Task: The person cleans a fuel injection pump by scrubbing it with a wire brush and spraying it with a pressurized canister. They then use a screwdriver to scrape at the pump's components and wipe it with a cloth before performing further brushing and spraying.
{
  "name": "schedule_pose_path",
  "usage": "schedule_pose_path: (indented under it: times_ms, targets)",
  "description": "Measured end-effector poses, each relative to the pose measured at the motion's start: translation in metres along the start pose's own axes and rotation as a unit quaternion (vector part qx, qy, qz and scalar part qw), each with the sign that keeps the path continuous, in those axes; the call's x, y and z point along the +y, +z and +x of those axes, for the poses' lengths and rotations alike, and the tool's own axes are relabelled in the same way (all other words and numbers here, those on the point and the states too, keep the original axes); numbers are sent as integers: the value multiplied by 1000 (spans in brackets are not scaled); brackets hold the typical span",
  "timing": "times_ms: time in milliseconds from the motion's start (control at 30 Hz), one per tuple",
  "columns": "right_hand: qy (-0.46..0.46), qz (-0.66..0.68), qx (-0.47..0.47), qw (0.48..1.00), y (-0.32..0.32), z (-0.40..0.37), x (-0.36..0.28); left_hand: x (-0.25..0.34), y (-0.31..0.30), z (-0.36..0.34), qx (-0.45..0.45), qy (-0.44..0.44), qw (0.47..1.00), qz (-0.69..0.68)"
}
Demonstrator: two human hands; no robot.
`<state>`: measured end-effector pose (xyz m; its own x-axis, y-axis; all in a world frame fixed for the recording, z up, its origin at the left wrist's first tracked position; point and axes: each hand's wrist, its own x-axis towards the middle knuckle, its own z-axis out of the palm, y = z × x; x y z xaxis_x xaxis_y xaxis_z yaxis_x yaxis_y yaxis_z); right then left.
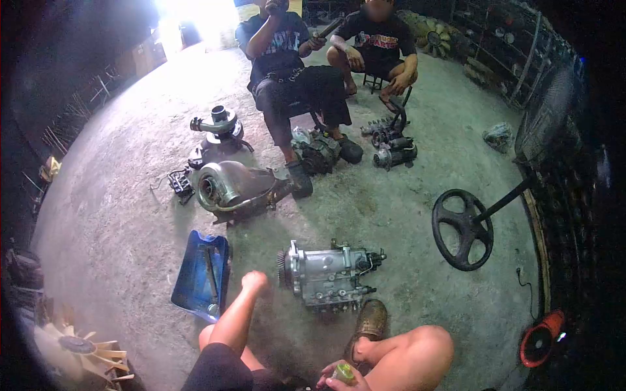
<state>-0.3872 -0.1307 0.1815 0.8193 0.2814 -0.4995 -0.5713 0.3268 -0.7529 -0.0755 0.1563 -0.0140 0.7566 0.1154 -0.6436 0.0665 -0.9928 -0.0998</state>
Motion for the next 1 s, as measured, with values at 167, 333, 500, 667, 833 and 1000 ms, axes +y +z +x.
schedule_pose_path:
  times_ms: [167,333,500,667,833,1000]
  targets:
    - [16,27,-35,999,1,7,4,4,16,2,25,-15,999,-40]
    - [34,-36,-27,998,14,5,-9,8,11,11,35,-5,999,-32]
    - [12,-107,0,994,22,2,-9,4,19,-6,132,35,990,-48]
    - [-39,-134,11,990,36,-1,-23,12,6,-15,77,-22,992,-94]
    - [33,-135,-9,990,42,-6,-44,-8,-6,3,13,-15,998,-65]
    - [10,-154,13,988,40,-4,-32,-10,22,-6,66,-24,996,-54]
